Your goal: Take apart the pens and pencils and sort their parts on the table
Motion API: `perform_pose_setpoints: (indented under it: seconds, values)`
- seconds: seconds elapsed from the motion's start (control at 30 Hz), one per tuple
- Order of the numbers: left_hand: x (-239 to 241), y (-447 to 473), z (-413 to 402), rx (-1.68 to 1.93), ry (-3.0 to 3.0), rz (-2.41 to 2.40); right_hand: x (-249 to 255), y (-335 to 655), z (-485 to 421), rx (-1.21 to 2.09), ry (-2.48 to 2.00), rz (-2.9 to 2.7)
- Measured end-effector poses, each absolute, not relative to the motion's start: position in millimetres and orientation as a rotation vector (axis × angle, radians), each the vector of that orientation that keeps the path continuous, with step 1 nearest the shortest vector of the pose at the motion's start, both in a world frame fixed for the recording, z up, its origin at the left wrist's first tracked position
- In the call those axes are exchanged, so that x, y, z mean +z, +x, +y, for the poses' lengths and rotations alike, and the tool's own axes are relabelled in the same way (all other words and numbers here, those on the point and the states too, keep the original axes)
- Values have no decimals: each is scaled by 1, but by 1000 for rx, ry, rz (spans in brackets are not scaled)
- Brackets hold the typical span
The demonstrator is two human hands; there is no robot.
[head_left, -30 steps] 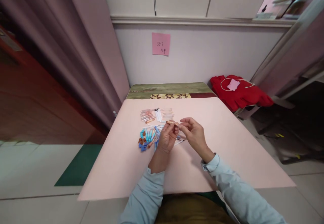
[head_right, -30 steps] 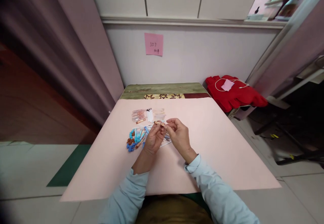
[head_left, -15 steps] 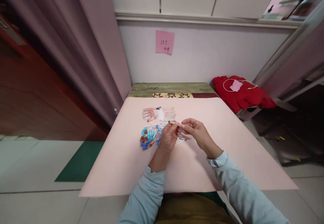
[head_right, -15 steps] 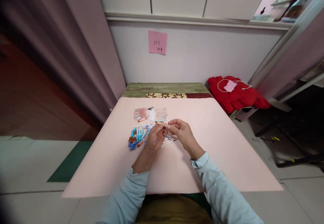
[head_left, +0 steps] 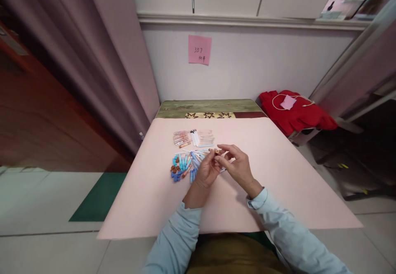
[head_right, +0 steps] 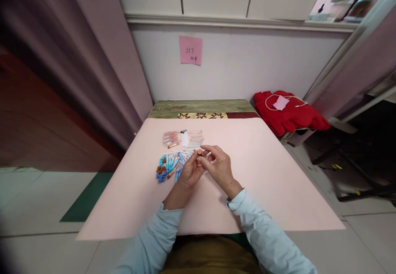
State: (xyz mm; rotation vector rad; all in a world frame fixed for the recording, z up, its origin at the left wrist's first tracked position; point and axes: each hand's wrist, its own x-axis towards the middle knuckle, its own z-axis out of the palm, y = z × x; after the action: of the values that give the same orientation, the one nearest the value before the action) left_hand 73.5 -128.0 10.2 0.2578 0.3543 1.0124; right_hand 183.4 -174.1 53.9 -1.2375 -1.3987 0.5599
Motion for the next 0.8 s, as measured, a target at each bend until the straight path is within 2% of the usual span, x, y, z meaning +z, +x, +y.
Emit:
perform_pose_setpoints:
  seconds: [0.2, 0.47, 0.6, 0.8]
  values:
    - [12, 75, -131, 1027, 380, 401, 59, 182, -176, 239, -1301, -1574]
    - [33, 68, -144, 1399, 982, 653, 61, 189, -177, 1, -1458, -1539]
    - [29, 68, -147, 1408, 1021, 786, 56, 190, -174, 68, -1471, -1532]
    - [18, 72, -142, 1417, 975, 891, 50, 179, -178, 372, -1282, -1307]
